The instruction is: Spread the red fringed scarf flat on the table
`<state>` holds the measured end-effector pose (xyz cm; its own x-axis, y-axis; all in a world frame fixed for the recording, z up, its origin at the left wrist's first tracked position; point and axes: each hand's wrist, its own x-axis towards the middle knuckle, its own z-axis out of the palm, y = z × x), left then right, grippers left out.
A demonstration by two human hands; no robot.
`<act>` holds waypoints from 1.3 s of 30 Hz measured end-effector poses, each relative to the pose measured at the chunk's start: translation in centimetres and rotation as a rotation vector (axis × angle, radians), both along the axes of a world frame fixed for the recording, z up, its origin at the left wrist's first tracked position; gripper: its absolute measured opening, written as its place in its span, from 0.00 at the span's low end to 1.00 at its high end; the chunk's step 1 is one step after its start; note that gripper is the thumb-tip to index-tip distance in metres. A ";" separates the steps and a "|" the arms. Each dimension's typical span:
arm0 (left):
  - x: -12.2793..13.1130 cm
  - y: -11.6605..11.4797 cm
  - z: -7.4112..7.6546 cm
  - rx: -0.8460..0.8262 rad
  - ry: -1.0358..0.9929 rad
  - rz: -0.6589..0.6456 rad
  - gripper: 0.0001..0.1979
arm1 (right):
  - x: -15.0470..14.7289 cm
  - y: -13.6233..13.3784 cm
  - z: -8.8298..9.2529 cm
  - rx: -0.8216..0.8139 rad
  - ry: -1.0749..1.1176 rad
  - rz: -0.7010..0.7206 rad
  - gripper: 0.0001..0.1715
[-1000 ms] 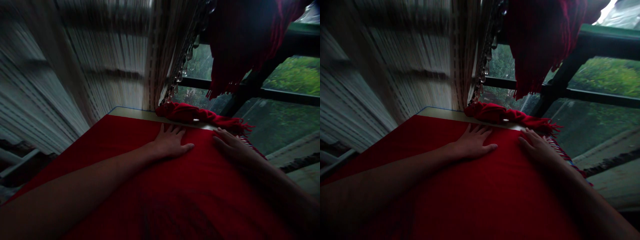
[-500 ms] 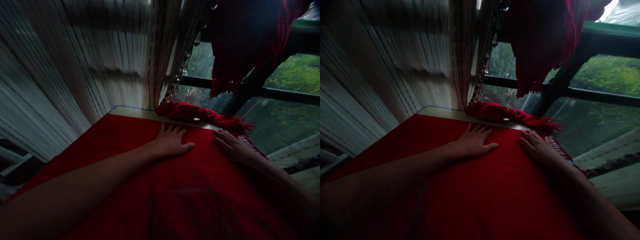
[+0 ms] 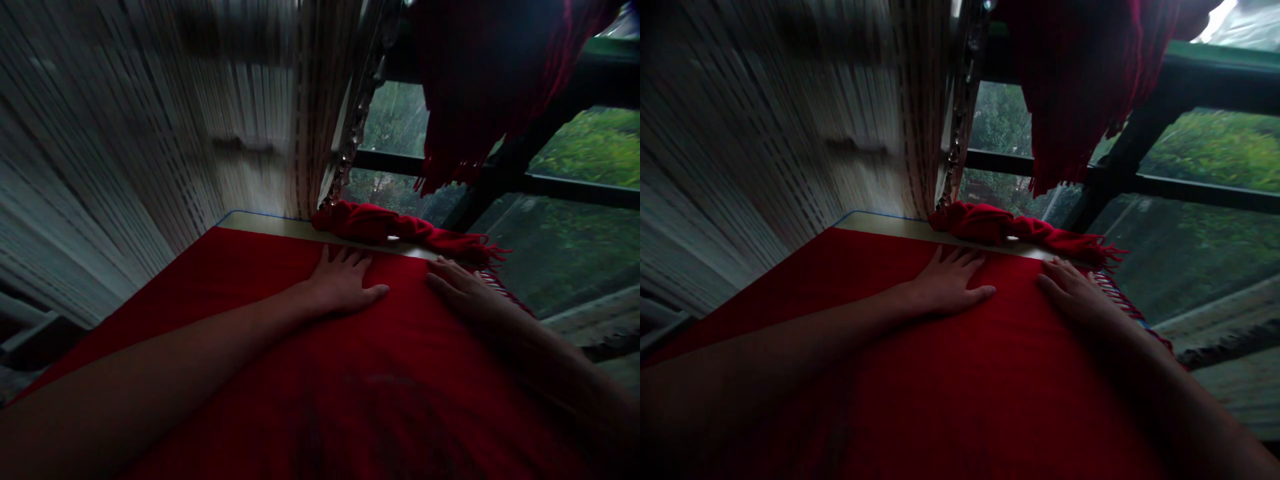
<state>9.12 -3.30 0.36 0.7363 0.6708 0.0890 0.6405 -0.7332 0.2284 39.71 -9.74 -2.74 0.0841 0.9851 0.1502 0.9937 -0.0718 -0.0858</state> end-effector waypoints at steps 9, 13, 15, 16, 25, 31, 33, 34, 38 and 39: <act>0.2 0.1 -0.1 -0.006 0.005 -0.006 0.45 | -0.1 0.1 0.2 -0.076 0.105 -0.046 0.45; 0.2 0.2 -0.3 0.002 -0.007 -0.010 0.45 | -0.4 0.0 0.4 -0.090 0.082 -0.064 0.44; 0.2 0.2 -0.3 0.003 -0.005 -0.011 0.45 | -0.5 -0.1 0.5 -0.092 0.076 -0.064 0.44; 0.2 0.2 -0.3 0.002 -0.002 -0.010 0.46 | -0.5 -0.1 0.5 -0.089 0.073 -0.062 0.43; 0.2 0.1 -0.2 -0.001 0.001 -0.003 0.45 | -0.6 -0.3 0.6 -0.070 0.098 -0.041 0.42; 0.2 0.0 -0.1 -0.004 0.007 0.000 0.45 | -0.4 -0.1 0.5 -0.066 0.118 -0.047 0.44; 0.2 0.0 0.0 -0.009 0.012 0.001 0.45 | -0.4 -0.1 0.4 -0.066 0.118 -0.051 0.44; 0.2 -0.1 0.0 -0.009 0.013 0.002 0.45 | -0.4 -0.2 0.4 -0.065 0.116 -0.052 0.44; 0.1 -0.1 0.1 0.001 0.015 0.011 0.44 | -0.3 -0.2 0.3 -0.058 0.112 -0.043 0.43; 0.1 -0.1 0.1 0.002 0.016 0.012 0.44 | -0.3 -0.2 0.3 -0.056 0.117 -0.039 0.43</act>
<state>9.21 -3.44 0.44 0.7294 0.6795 0.0788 0.6528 -0.7258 0.2169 39.39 -9.94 -2.46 0.1359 0.9873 0.0824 0.9735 -0.1177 -0.1960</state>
